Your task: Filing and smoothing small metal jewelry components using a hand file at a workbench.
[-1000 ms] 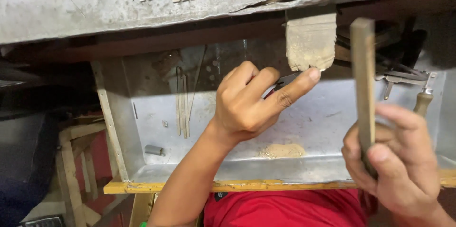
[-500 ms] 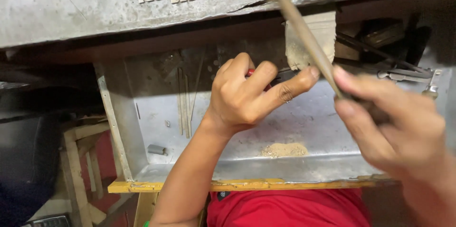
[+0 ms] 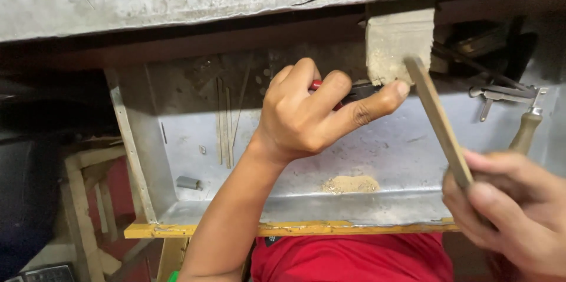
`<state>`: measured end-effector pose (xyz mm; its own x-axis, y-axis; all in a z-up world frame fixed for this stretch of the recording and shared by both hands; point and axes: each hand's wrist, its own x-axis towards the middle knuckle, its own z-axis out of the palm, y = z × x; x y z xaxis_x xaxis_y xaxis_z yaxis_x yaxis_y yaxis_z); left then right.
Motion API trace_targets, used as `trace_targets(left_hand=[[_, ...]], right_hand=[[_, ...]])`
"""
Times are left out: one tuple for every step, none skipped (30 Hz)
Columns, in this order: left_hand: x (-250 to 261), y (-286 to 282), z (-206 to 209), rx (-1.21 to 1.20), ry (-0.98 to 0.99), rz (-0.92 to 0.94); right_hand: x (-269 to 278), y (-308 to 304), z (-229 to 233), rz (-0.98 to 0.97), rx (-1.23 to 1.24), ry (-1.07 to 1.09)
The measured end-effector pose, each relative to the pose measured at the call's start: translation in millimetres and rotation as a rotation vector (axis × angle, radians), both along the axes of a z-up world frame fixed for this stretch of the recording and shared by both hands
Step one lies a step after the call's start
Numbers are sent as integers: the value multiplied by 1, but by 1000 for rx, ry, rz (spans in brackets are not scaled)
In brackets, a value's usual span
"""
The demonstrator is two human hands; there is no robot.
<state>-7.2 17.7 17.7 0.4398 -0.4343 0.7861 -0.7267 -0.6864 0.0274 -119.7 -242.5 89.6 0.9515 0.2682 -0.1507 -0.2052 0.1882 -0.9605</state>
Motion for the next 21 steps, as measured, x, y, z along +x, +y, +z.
trace_targets(left_hand=[[0, 0, 3, 0, -5, -2], [0, 0, 7, 7, -9, -1], [-1, 0, 11, 14, -14, -1], [0, 0, 16, 16, -15, -2], [0, 0, 21, 17, -25, 5], [0, -1, 26, 18, -33, 14], [-1, -2, 30, 19, -34, 14], [-1, -4, 35, -7, -46, 18], [0, -5, 38, -32, -57, 21], [0, -4, 32, -38, -59, 23], [1, -3, 26, -24, -66, 27], [-1, -1, 18, -10, -64, 34], [-3, 0, 15, -16, -58, 39], [-3, 1, 13, -5, -45, 36], [-3, 2, 11, 5, -31, 34], [-2, 2, 9, 4, -26, 39], [-3, 2, 8, 5, -26, 37], [-2, 3, 8, 8, -31, 35], [-4, 4, 8, 9, -32, 39], [-4, 4, 9, 19, -21, 38], [-5, 4, 10, 29, -9, 36]], right_hand=[[6, 8, 5, -2, 0, -5], [12, 16, 11, -80, -256, 6], [19, 24, 16, -157, -509, 25], [31, 24, 12, -159, -507, 25], [44, 24, 8, -94, -675, -349], [56, 23, 4, -21, -831, -726], [56, 19, 5, -22, -829, -727], [55, 15, 6, -2, -853, -707], [55, 12, 7, 18, -876, -688], [43, 9, 4, 21, -881, -690], [30, 5, 0, -43, -448, -365], [16, 2, -4, -104, -10, -25], [6, -4, -9, -99, -16, -19], [-4, -11, -15, -77, 91, 52], [-13, -17, -21, -55, 198, 126], [-16, -18, -21, -51, 196, 131], [-20, -19, -21, -53, 206, 126], [-23, -20, -22, -54, 218, 114], [-14, -13, -16, -51, 218, 114], [-6, -6, -11, -40, 14, 31], [2, 0, -5, -33, -188, -50]])
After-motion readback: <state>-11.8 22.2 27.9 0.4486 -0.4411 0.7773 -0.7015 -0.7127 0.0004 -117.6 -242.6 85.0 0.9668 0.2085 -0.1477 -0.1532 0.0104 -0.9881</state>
